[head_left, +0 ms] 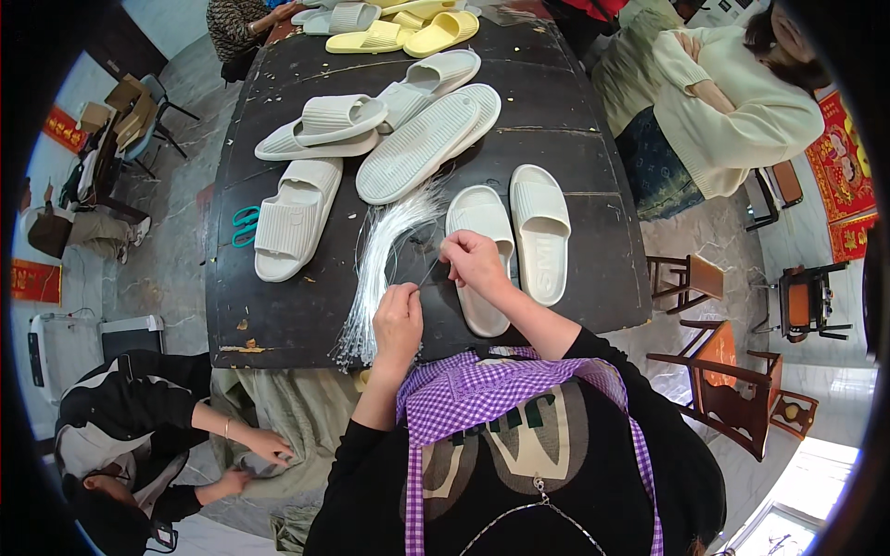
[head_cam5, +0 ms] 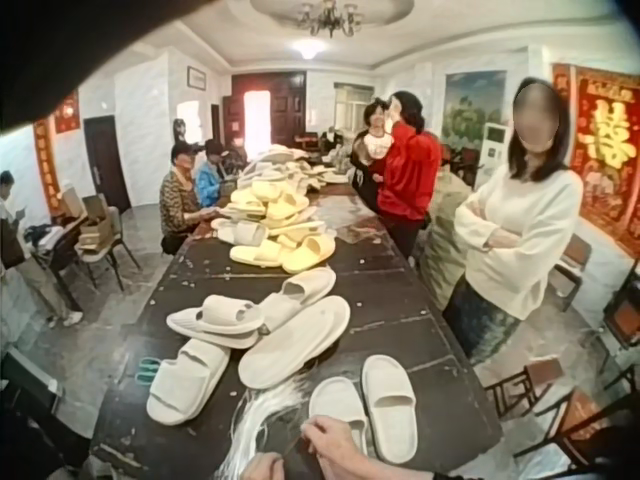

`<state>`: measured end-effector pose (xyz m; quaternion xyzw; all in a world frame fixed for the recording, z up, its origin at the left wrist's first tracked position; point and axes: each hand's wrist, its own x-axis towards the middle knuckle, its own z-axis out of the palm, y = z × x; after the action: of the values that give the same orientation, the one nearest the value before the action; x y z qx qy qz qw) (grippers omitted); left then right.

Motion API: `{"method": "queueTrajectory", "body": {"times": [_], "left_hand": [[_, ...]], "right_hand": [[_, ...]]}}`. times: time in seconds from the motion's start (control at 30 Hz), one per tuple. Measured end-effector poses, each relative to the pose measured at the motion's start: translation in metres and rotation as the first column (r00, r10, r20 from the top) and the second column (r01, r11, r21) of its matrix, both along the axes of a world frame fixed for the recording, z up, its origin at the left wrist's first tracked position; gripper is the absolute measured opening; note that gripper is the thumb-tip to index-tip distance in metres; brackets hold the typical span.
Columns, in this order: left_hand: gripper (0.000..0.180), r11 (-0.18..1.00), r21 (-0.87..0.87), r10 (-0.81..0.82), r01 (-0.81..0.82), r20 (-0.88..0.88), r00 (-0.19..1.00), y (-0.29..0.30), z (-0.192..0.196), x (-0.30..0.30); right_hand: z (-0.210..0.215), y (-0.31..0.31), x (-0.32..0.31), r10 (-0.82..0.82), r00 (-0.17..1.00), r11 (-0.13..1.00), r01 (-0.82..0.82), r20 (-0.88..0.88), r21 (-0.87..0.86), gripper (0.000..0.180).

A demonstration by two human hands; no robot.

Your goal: The person opens a large sack, unloads slippers onto a table, and secures pairs of slippers together using plastic fasteners by hand.

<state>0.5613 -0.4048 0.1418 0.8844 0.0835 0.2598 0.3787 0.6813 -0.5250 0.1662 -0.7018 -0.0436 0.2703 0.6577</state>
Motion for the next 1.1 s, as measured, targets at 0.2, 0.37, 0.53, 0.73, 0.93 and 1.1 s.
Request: {"method": "queueTrajectory", "body": {"times": [0.2,0.37,0.53,0.73,0.93,1.1], "left_hand": [[0.005,0.996,0.080,0.045,-0.041,-0.058,0.997,0.011,0.001,0.000],[0.005,0.986,0.160,0.060,-0.043,-0.106,0.993,0.026,-0.007,-0.001],[0.006,0.986,0.161,0.054,-0.034,-0.122,0.991,0.027,-0.010,-0.004],[0.005,0.987,0.151,0.067,-0.048,-0.130,0.989,0.028,-0.017,-0.004],[0.009,0.991,0.132,0.046,-0.022,-0.176,0.983,0.031,-0.013,0.002],[0.025,0.964,0.258,0.058,-0.061,0.020,0.998,0.016,0.017,0.014]], "right_hand": [[0.014,-0.012,0.011,-0.111,0.975,0.916,0.175,-0.190,0.361,0.008],[0.014,-0.035,0.021,-0.135,0.950,0.909,0.231,-0.280,0.347,0.008],[0.015,-0.046,0.024,-0.208,0.960,0.917,0.258,-0.186,0.305,0.011],[0.022,-0.047,0.034,-0.206,0.971,0.950,0.229,-0.125,0.213,0.010],[0.025,-0.047,0.046,-0.231,0.970,0.948,0.242,-0.073,0.206,0.011],[0.036,-0.047,0.042,-0.155,0.988,0.984,0.153,0.022,0.093,0.014]]}}
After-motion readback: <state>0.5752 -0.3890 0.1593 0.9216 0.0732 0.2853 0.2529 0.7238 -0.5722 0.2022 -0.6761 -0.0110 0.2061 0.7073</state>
